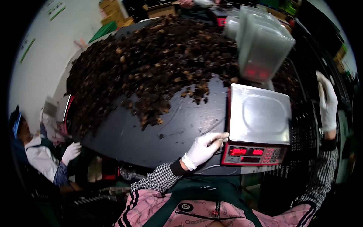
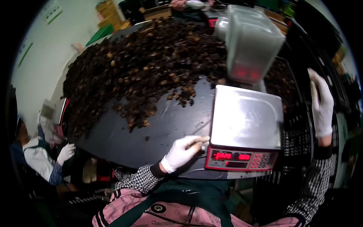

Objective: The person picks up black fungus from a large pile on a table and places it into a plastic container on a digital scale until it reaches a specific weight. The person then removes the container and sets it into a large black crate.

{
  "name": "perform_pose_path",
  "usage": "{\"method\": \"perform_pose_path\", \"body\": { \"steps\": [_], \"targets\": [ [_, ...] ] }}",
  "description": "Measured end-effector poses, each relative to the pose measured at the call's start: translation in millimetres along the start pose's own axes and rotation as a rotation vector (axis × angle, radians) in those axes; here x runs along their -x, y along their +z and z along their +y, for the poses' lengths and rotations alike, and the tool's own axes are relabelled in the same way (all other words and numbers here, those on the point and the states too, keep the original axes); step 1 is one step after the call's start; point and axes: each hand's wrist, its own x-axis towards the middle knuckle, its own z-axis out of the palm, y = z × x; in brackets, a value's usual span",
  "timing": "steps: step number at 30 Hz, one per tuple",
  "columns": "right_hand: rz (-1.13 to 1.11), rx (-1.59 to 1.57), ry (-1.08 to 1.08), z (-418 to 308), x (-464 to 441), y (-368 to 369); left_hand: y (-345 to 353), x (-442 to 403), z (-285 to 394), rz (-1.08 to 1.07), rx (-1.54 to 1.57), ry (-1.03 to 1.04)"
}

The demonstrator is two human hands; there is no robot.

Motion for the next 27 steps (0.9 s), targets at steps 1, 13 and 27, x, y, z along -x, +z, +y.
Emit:
{"method": "perform_pose_path", "body": {
  "steps": [1, 13, 27],
  "targets": [
    [-0.022, 0.018, -0.144, -7.4, -31.7, 24.3, -16.9, -1.4, -0.4, 0.088, -0.206, 0.122],
    [-0.263, -0.155, -0.057, 67.6, -204.6, 185.0, -272.2, -74.2, -56.8, 0.651, -0.975, -0.484],
    [0.014, 0.182, -0.229, 9.7, -178.7, 125.0, -76.4, -36.0, -65.2, 0.126, -1.267, -0.061]
  ]
}}
